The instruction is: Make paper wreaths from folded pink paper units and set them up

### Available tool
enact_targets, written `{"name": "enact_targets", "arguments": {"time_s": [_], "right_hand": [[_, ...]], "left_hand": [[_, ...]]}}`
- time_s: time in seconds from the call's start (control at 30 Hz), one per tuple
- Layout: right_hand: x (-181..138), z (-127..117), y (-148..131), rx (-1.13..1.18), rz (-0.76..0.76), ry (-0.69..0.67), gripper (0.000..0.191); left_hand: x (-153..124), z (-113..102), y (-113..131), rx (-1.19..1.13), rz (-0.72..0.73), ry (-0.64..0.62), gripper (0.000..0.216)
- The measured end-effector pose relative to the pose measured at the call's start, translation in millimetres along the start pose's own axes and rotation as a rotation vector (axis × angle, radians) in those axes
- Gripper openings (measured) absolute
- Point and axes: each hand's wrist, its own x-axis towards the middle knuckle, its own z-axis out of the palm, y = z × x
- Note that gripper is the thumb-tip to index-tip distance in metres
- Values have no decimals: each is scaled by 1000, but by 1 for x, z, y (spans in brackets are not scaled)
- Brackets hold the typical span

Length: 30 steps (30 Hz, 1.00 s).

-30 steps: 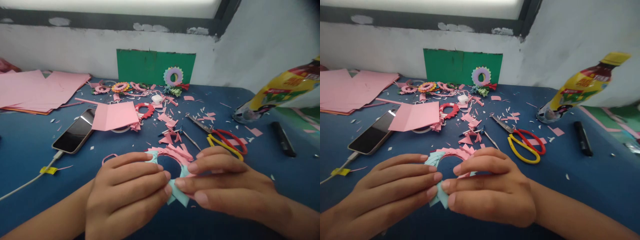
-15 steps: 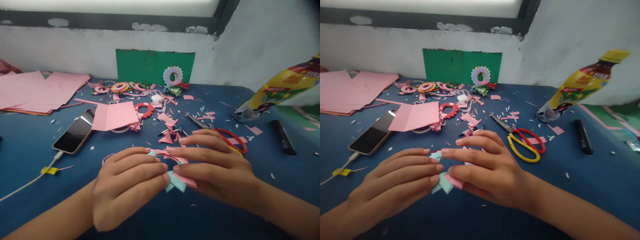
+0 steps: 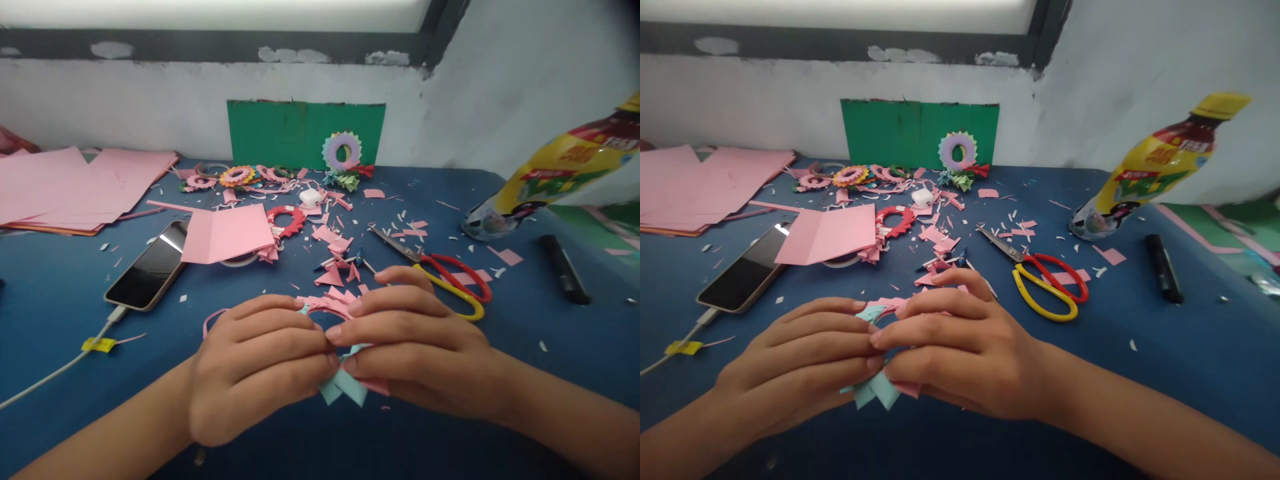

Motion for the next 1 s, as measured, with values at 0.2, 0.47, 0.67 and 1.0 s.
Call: {"name": "enact_targets", "arguments": {"time_s": [0.2, 0.47, 0.67, 1.0], "right_hand": [[0, -1, -1, -19, -5, 39, 14], [-5, 1, -4, -134, 44, 81, 12], [-4, 2, -4, -197, 44, 94, 12], [-6, 12, 7, -36, 266, -40, 17]], "left_hand": [[-2, 0, 14, 56, -94, 131, 17], [-3, 6, 18, 103, -91, 167, 20], [-3, 3, 18, 64, -169, 148, 20], [0, 19, 1, -114, -317, 220, 28]]}}
